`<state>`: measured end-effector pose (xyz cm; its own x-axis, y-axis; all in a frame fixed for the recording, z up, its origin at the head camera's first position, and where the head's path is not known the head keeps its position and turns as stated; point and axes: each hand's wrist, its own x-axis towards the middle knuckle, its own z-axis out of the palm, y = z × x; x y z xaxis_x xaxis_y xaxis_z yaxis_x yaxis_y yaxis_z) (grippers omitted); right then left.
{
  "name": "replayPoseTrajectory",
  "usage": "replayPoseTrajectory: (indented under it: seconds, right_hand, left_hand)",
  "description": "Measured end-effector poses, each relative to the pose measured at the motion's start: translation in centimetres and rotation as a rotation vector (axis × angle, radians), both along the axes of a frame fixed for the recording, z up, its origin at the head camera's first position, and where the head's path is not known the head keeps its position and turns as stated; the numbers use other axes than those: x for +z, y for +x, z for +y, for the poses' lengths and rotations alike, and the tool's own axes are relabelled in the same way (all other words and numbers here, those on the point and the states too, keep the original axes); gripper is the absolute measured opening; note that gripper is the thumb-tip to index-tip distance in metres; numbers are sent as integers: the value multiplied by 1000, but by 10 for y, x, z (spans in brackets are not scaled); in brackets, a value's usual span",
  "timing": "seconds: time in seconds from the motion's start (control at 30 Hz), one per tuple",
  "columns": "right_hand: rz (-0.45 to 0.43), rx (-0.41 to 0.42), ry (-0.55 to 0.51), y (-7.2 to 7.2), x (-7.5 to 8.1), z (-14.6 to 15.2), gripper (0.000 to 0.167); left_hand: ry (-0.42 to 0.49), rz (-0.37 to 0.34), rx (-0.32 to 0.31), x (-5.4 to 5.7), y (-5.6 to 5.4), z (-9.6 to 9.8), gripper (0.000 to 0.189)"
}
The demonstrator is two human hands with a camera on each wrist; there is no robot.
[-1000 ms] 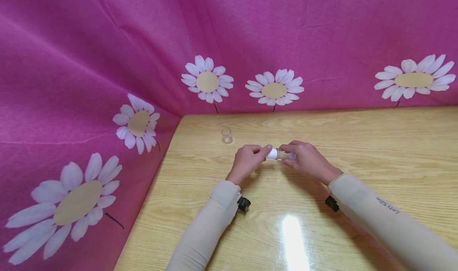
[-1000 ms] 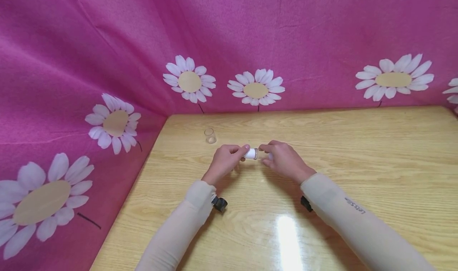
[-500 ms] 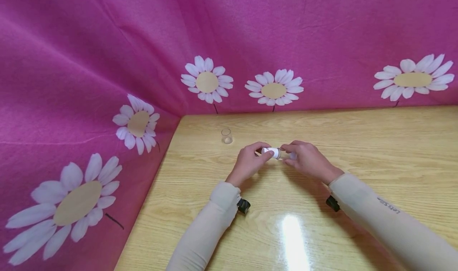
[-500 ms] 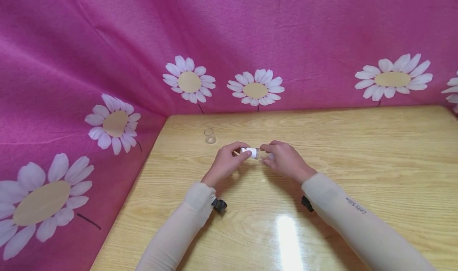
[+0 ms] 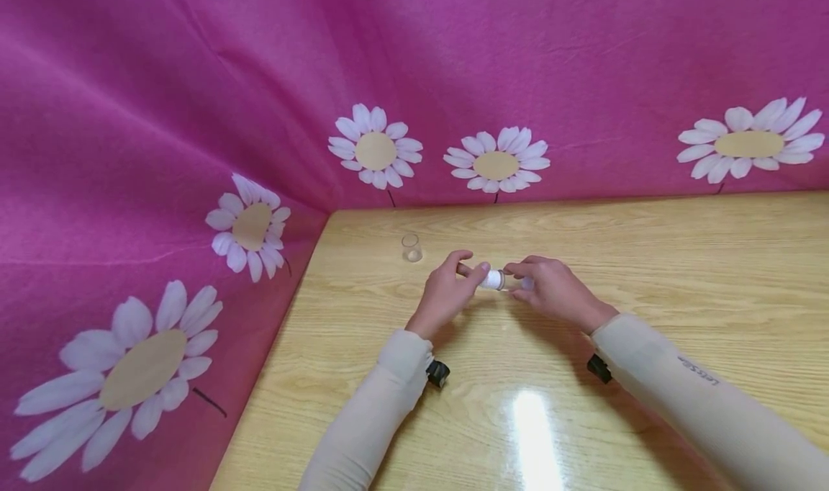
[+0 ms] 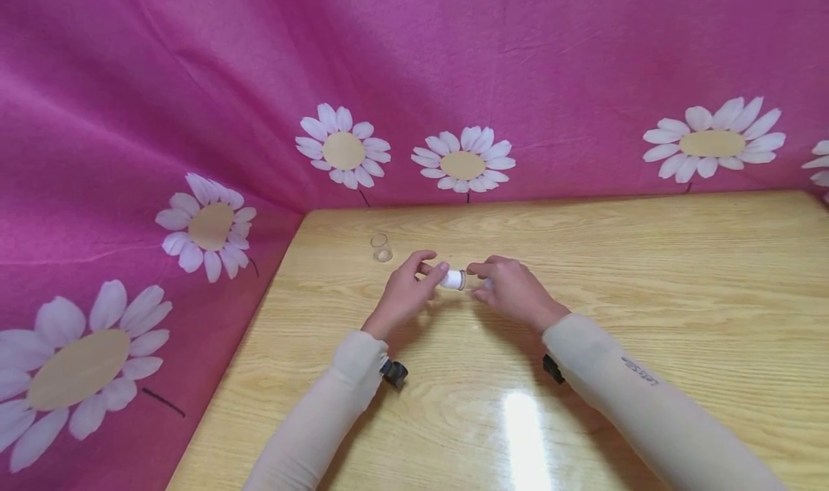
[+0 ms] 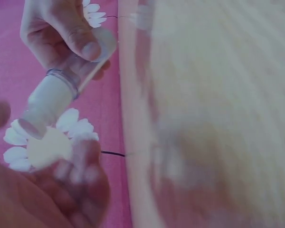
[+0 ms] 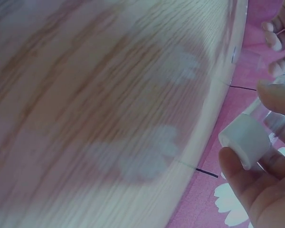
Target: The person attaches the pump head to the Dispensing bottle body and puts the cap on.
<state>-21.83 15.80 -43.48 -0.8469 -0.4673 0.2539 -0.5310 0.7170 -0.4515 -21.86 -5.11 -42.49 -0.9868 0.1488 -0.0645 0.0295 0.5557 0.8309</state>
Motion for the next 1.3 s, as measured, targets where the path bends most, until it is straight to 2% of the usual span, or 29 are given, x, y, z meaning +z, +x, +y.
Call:
replayPoseTrajectory:
  seconds: [0.07,0.13,0.33,0.5,0.77,0.97,1.3]
  right_hand:
    - [-6,3,-2,0,0,-1,36]
    - [-15,-3,3,0,-1,-2,37]
    - [-25,-3,4,-1,-1,-3,37]
    - [-28,1,3,0,-2,-1,36]
    - [-22,3,-3,1,-2,0,36]
    - [-11,3,7,3,-1,3,36]
    - [13,7,13,3,-2,6,36]
  left_hand:
    - [-37,-28,52,2,-1,-1,62]
    - [-77,-50,79,5,-1,-2,65]
    - [-113,-143,28,10,0,-2,70]
    - [-101,-188,18,11,1,1,63]
    - [-102,-193,16,8,1,3,58]
    - [-82,-157,-13,6,2,4,51]
    - [-56,-108,-52,2,4,7,29]
